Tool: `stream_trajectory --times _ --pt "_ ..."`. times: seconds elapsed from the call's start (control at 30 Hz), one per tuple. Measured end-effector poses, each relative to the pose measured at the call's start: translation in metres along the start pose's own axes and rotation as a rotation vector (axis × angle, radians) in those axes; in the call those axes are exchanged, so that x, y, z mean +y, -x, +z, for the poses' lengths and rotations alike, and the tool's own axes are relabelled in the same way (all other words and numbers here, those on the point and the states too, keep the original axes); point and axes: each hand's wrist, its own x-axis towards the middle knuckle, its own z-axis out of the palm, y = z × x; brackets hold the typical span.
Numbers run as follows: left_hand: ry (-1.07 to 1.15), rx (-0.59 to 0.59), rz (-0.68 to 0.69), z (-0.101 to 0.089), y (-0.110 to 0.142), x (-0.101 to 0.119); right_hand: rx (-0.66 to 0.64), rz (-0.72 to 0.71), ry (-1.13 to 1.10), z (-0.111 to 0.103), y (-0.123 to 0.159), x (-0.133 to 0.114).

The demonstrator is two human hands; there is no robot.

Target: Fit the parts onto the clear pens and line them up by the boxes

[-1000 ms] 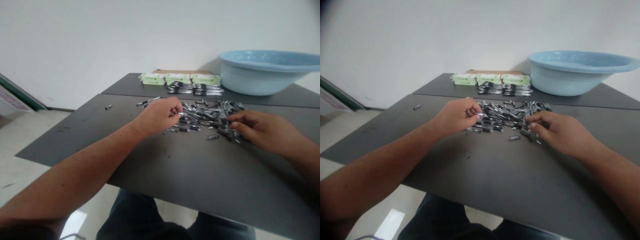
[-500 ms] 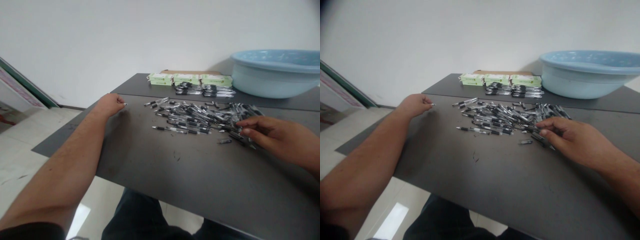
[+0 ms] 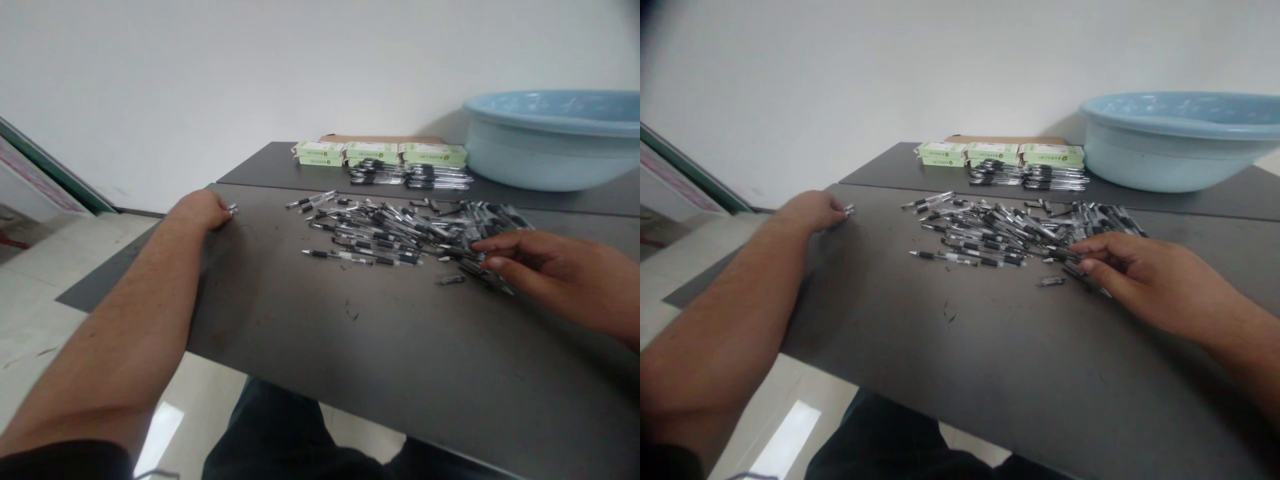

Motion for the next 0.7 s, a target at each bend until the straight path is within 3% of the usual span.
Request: stream_trajectory --times 0.17,0.27,0.5,0.63,0.7 --pt "-0.025 0.043 0.036 -0.006 0.001 0.004 0.024 -0.037 0.009 0.003 0.0 0.004" --pt "-0.023 0.084 0.089 -0.016 0.003 0.02 0.042 -0.024 0.022 0.0 0.0 0.003" --pt "0.001 0.154 0.294 -0.048 0.025 0.109 0.161 0.011 0.005 -0.01 -0.004 -0.005" --pt "0.095 0.139 0.352 -0.054 0.045 0.161 0.22 -0.003 -0.046 -0.011 -0.01 0.002" --pt "0.177 0.138 0.454 -0.053 0.053 0.184 0.234 0.017 -0.053 -0.012 -0.012 0.005"
